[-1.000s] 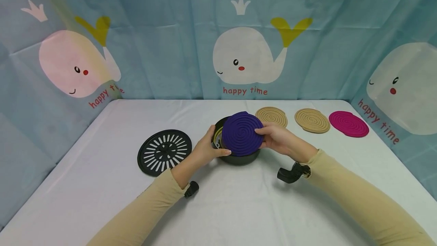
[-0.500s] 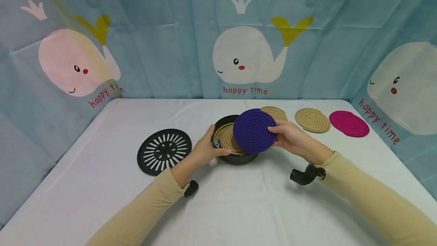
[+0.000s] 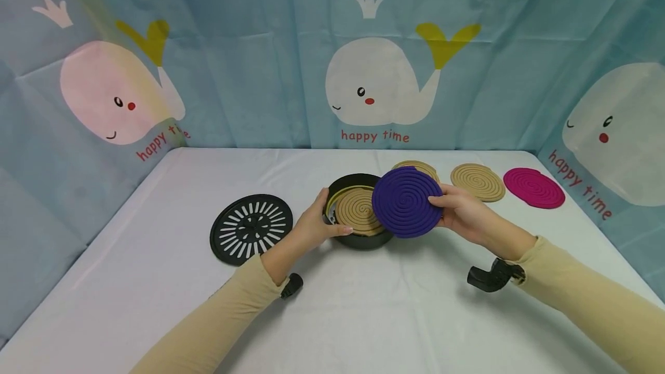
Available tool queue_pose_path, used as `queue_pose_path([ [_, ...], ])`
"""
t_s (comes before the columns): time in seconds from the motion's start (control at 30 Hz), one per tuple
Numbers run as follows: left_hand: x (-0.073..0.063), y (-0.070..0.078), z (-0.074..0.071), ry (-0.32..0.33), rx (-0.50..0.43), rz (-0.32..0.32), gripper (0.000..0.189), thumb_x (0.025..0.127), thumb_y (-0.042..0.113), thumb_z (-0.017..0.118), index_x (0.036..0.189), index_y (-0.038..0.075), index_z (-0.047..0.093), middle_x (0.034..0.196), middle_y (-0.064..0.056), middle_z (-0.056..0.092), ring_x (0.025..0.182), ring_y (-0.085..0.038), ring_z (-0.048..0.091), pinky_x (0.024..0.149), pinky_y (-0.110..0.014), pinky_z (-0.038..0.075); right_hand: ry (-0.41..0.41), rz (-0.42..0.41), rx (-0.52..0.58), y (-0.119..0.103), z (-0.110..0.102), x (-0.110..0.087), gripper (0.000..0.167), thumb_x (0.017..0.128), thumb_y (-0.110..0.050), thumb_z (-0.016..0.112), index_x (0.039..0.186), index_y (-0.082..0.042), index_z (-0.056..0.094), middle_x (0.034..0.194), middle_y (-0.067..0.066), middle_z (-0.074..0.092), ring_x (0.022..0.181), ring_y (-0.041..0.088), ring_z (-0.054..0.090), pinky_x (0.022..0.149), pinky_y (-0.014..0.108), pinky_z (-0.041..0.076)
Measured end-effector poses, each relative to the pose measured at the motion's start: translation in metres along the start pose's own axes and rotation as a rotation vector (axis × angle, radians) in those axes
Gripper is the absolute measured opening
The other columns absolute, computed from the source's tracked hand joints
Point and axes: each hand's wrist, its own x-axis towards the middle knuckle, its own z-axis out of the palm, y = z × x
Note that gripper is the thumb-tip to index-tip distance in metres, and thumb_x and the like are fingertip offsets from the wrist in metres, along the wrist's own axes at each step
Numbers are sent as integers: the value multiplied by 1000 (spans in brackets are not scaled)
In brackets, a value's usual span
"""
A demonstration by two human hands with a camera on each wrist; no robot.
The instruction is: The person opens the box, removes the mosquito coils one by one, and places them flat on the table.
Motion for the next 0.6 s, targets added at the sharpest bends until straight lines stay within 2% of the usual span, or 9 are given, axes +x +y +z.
queue_pose_path([
  [0.1, 0, 1, 0, 1, -1, 2, 107, 80, 22, 82, 157, 6, 10, 161, -13, 12, 146, -32, 16, 116, -46, 19, 0, -6, 17, 0, -5, -3, 30, 102, -2, 42, 132, 4, 39, 106, 3, 64, 91, 14, 65, 79, 31, 56],
  [0.23, 0, 3, -1, 3, 10, 3, 106, 80, 22, 83, 157, 6, 11, 161, -13, 12, 146, -32, 16, 116, -46, 19, -15, -21, 39, 0, -12, -6, 20, 102, -1, 42, 117, -5, 53, 104, 4, 65, 90, 14, 66, 78, 31, 56],
  [0.37, 0, 3, -1, 1, 19, 2, 106, 80, 22, 82, 157, 6, 11, 161, -13, 12, 146, -32, 16, 116, -46, 19, -37, -24, 58, 1, -18, -9, 25, 102, 1, 40, 108, -10, 62, 102, 4, 66, 88, 15, 66, 77, 31, 57],
  [0.6, 0, 2, -1, 1, 25, -1, 106, 80, 22, 82, 157, 6, 11, 161, -12, 11, 146, -32, 16, 116, -46, 19, -12, -10, 107, 3, -29, -15, 29, 101, 3, 42, 106, -12, 66, 102, 4, 67, 88, 15, 67, 76, 32, 57],
])
